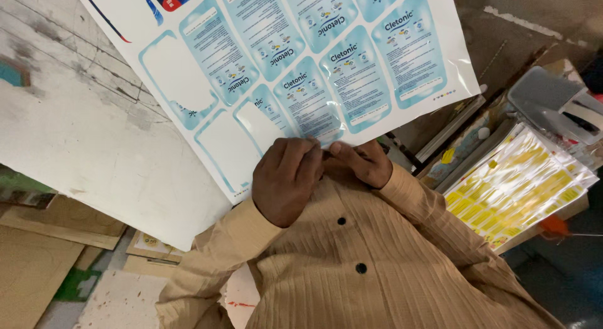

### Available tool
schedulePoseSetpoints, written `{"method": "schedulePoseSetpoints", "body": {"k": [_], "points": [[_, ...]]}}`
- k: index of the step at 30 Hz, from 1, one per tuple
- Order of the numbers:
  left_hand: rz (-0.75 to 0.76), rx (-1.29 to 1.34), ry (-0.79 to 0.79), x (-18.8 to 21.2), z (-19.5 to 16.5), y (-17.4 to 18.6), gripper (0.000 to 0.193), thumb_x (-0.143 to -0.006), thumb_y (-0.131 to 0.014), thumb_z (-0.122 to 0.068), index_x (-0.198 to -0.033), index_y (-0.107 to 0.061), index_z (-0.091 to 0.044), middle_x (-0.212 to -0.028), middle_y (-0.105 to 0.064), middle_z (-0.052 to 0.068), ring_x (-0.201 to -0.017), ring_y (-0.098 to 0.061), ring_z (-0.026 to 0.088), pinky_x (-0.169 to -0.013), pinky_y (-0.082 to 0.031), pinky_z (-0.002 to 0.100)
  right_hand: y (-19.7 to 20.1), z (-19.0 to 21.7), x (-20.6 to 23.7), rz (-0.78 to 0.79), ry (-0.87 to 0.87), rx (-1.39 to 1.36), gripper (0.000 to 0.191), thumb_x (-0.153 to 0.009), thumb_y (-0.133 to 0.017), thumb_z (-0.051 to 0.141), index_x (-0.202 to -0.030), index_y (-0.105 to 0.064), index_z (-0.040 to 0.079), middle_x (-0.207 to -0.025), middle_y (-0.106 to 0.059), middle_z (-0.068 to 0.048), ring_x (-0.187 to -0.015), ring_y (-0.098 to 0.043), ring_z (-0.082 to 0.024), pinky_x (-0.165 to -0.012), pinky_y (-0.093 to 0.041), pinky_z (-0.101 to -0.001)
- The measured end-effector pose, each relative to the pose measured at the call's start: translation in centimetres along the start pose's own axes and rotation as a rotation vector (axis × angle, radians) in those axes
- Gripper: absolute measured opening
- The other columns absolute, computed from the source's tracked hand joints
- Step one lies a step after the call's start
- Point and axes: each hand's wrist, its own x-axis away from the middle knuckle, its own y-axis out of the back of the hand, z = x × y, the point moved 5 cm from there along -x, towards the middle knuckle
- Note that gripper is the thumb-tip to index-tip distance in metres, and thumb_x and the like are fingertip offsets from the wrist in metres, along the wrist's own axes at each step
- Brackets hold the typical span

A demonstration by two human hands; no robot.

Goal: The person repeatedly peels individual stickers from a large printed sheet using both hands. The stickers are removed one at a time and set aside, while the sheet is held steady on a work surface.

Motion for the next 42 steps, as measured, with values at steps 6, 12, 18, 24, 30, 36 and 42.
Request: {"method": "schedulePoseSetpoints", "body": {"k": [6,12,18,24,30,36,42], "points": [[0.017,0.097,0.083,-1.2,0.9,-0.2,0.015,-0.088,-0.072,-0.001,-0.099,-0.062,-0.003,-0.104,-0.058,0.008,-0.092,-0.061,0.027,-0.077,-0.054,0.037,0.1,-1.1,0.2,0.019,-0.033,-0.087,0.026,-0.109,-0.051,0.009,-0.128,-0.062,-0.002,-0.116,-0.073,-0.012,-0.107,-0.070,-0.020,-0.094,-0.057,-0.0333],[-0.005,0.130,0.114,-2.0,1.6,0.5,0.015,-0.094,-0.070,-0.001,-0.105,-0.060,-0.003,-0.109,-0.059,0.011,-0.097,-0.059,0.031,-0.083,-0.053,0.040,0.2,-0.7,0.5,-0.004,-0.093,-0.065,0.026,-0.110,-0.051,0.013,-0.125,-0.063,-0.003,-0.107,-0.073,-0.012,-0.098,-0.072,-0.019,-0.083,-0.060,-0.0325],[-0.037,0.167,0.201,-2.9,4.3,1.9,0.010,-0.099,-0.066,0.001,-0.106,-0.061,-0.002,-0.106,-0.061,0.012,-0.094,-0.062,0.031,-0.080,-0.053,0.039,-0.6,0.4,-1.3,0.040,-0.188,-0.097,0.027,-0.109,-0.052,0.020,-0.117,-0.065,-0.003,-0.094,-0.074,-0.011,-0.077,-0.070,-0.016,-0.069,-0.059,-0.0306],[-0.125,0.272,0.288,-2.6,6.1,2.6,0.019,-0.100,-0.066,0.004,-0.116,-0.059,-0.002,-0.103,-0.059,0.013,-0.089,-0.063,0.029,-0.078,-0.053,0.037,-2.5,8.0,-2.8,0.503,-0.047,0.546,0.023,-0.102,-0.066,0.030,-0.096,-0.071,0.009,-0.076,-0.073,-0.010,-0.067,-0.071,-0.022,-0.062,-0.054,-0.0353],[-0.217,0.422,0.378,-0.9,6.8,1.7,0.040,-0.099,-0.073,0.000,-0.133,-0.052,0.000,-0.102,-0.057,0.013,-0.084,-0.058,0.023,-0.076,-0.052,0.034,-6.1,16.2,-6.1,0.050,0.605,1.150,0.043,-0.080,-0.078,0.023,-0.112,-0.065,-0.002,-0.109,-0.061,-0.017,-0.100,-0.060,-0.037,-0.086,-0.049,-0.0463],[-0.277,0.491,0.337,1.5,7.7,3.0,0.046,-0.098,-0.074,0.000,-0.137,-0.050,0.000,-0.124,-0.055,0.017,-0.100,-0.062,0.027,-0.088,-0.055,0.034,-7.1,15.8,-10.2,0.060,0.553,1.165,0.025,-0.084,-0.081,0.010,-0.101,-0.064,0.004,-0.110,-0.061,-0.013,-0.103,-0.057,-0.035,-0.090,-0.045,-0.0472],[-0.220,0.206,0.223,1.9,6.9,3.1,0.045,-0.087,-0.076,0.001,-0.130,-0.064,-0.007,-0.134,-0.053,0.020,-0.119,-0.057,0.035,-0.102,-0.054,0.041,-6.7,15.7,-11.1,0.048,0.528,1.018,0.023,-0.089,-0.080,0.000,-0.101,-0.060,0.001,-0.105,-0.063,-0.014,-0.096,-0.059,-0.035,-0.086,-0.047,-0.0446]]}}
